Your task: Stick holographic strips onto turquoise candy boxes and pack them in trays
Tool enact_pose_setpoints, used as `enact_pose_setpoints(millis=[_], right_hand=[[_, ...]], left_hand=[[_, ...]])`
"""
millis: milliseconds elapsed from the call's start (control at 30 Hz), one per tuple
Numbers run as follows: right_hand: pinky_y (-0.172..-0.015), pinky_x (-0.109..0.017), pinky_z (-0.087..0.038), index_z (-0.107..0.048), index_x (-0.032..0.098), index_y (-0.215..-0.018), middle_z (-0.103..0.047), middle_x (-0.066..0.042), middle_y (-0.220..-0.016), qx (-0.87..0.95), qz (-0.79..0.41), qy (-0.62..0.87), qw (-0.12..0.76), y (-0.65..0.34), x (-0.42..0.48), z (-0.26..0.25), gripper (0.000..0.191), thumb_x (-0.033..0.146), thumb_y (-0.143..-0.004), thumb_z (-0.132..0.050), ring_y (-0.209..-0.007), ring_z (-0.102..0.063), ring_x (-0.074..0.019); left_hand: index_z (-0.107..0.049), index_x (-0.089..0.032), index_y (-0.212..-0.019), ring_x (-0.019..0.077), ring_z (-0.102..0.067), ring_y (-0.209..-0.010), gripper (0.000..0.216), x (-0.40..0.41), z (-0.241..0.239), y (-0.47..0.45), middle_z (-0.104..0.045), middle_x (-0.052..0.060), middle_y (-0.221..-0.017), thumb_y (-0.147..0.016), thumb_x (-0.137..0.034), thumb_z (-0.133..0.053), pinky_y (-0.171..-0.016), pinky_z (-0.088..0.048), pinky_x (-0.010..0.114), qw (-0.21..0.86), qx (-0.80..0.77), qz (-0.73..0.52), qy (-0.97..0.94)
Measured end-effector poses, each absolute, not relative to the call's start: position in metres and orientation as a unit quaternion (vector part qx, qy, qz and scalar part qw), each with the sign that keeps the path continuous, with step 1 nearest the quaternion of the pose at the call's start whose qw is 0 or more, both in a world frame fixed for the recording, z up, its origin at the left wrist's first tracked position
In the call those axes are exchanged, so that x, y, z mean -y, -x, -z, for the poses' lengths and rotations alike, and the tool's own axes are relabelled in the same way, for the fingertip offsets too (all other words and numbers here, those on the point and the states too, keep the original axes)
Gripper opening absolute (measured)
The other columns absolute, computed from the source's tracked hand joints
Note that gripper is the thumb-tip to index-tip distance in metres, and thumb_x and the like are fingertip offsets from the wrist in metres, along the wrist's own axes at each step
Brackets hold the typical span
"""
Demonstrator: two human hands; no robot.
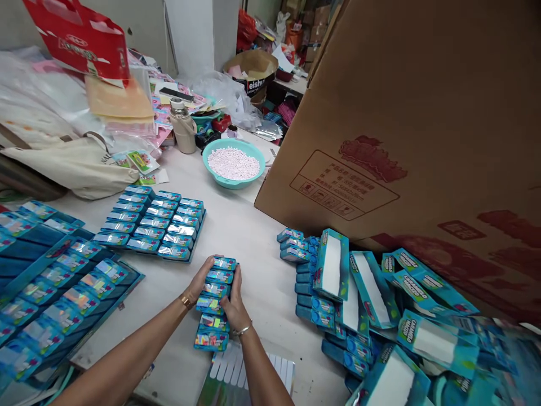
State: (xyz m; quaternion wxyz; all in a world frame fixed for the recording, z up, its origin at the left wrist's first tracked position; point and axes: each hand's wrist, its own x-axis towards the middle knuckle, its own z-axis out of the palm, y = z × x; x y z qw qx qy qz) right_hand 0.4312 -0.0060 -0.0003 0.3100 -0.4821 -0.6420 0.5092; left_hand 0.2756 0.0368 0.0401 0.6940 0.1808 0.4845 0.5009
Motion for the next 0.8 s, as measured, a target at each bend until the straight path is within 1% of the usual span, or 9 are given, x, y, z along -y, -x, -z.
enact_pose_setpoints(millis=[67, 133, 267, 367, 467, 567, 633, 700, 800], right_hand=[[-0.120, -0.048, -0.011, 0.008, 0.021, -0.153, 0.006, -0.008, -0.162, 0.624, -0.536, 0.470, 0.320, -0.428, 0.006, 0.000, 0.099, 0.075, -0.085, -0.038, -0.149, 0.006, -0.0255], [-0.120, -0.049, -0.008, 0.008, 0.022, -0.153, 0.007, -0.007, -0.162, 0.607, -0.549, 0.475, 0.323, -0.427, 0.006, 0.002, 0.095, 0.072, -0.087, -0.037, -0.149, 0.008, -0.0248], [-0.120, -0.050, -0.007, 0.004, 0.023, -0.154, 0.004, -0.006, -0.163, 0.572, -0.564, 0.505, 0.315, -0.423, 0.004, 0.009, 0.087, 0.064, -0.091, -0.042, -0.148, 0.008, -0.0235], [-0.119, -0.052, -0.008, 0.005, 0.023, -0.154, 0.004, -0.007, -0.162, 0.548, -0.577, 0.518, 0.313, -0.416, 0.004, 0.014, 0.089, 0.060, -0.091, -0.047, -0.148, 0.010, -0.0237], [-0.119, -0.051, -0.011, 0.007, 0.023, -0.153, 0.004, -0.006, -0.162, 0.555, -0.568, 0.518, 0.319, -0.413, 0.004, 0.017, 0.091, 0.058, -0.091, -0.050, -0.149, 0.007, -0.0235], [-0.119, -0.054, -0.003, 0.001, 0.026, -0.154, -0.001, -0.003, -0.163, 0.570, -0.542, 0.532, 0.312, -0.422, 0.004, 0.016, 0.079, 0.057, -0.094, -0.042, -0.149, 0.008, -0.0234], [-0.117, -0.058, 0.001, -0.006, 0.027, -0.154, -0.002, -0.004, -0.162, 0.575, -0.537, 0.542, 0.296, -0.431, 0.004, 0.012, 0.074, 0.057, -0.095, -0.038, -0.148, 0.009, -0.0254], [-0.118, -0.058, -0.003, -0.007, 0.025, -0.154, 0.000, -0.006, -0.162, 0.575, -0.551, 0.537, 0.278, -0.437, 0.002, 0.004, 0.075, 0.060, -0.095, -0.038, -0.148, 0.009, -0.0269], [-0.119, -0.053, -0.008, 0.000, 0.025, -0.154, 0.004, -0.006, -0.162, 0.589, -0.531, 0.530, 0.301, -0.434, -0.007, -0.012, 0.081, 0.060, -0.093, -0.041, -0.148, 0.007, -0.0249]], left_hand=[[-0.059, -0.020, -0.111, 0.0253, -0.064, -0.104, 0.049, -0.038, -0.040, -0.275, -0.068, 0.006, -0.109, -0.077, -0.054, -0.065, -0.088, -0.052, 0.034, 0.688, -0.489, -0.499, -0.195], [-0.059, -0.020, -0.112, 0.0252, -0.064, -0.102, 0.049, -0.039, -0.038, -0.275, -0.068, 0.006, -0.109, -0.077, -0.054, -0.066, -0.086, -0.052, 0.034, 0.681, -0.502, -0.491, -0.211], [-0.057, -0.021, -0.117, 0.0254, -0.065, -0.100, 0.053, -0.041, -0.037, -0.273, -0.068, 0.006, -0.111, -0.077, -0.053, -0.066, -0.086, -0.052, 0.035, 0.692, -0.505, -0.467, -0.219], [-0.054, -0.022, -0.126, 0.0259, -0.065, -0.103, 0.057, -0.042, -0.037, -0.269, -0.067, 0.008, -0.115, -0.080, -0.053, -0.063, -0.089, -0.052, 0.038, 0.718, -0.491, -0.453, -0.196], [-0.051, -0.023, -0.131, 0.0260, -0.065, -0.104, 0.059, -0.043, -0.035, -0.271, -0.066, 0.009, -0.118, -0.082, -0.053, -0.061, -0.090, -0.051, 0.039, 0.729, -0.490, -0.446, -0.173], [-0.049, -0.022, -0.132, 0.0249, -0.065, -0.102, 0.063, -0.042, -0.030, -0.281, -0.067, 0.007, -0.115, -0.080, -0.054, -0.063, -0.090, -0.051, 0.038, 0.685, -0.527, -0.470, -0.179], [-0.049, -0.021, -0.131, 0.0246, -0.064, -0.105, 0.064, -0.041, -0.026, -0.287, -0.066, 0.007, -0.114, -0.078, -0.055, -0.064, -0.092, -0.050, 0.037, 0.645, -0.548, -0.492, -0.203], [-0.050, -0.020, -0.130, 0.0250, -0.062, -0.109, 0.064, -0.039, -0.023, -0.288, -0.065, 0.007, -0.118, -0.078, -0.055, -0.063, -0.093, -0.049, 0.037, 0.627, -0.551, -0.502, -0.227], [-0.052, -0.020, -0.129, 0.0260, -0.060, -0.111, 0.062, -0.038, -0.020, -0.282, -0.063, 0.008, -0.121, -0.079, -0.055, -0.063, -0.095, -0.047, 0.037, 0.636, -0.540, -0.488, -0.256]])
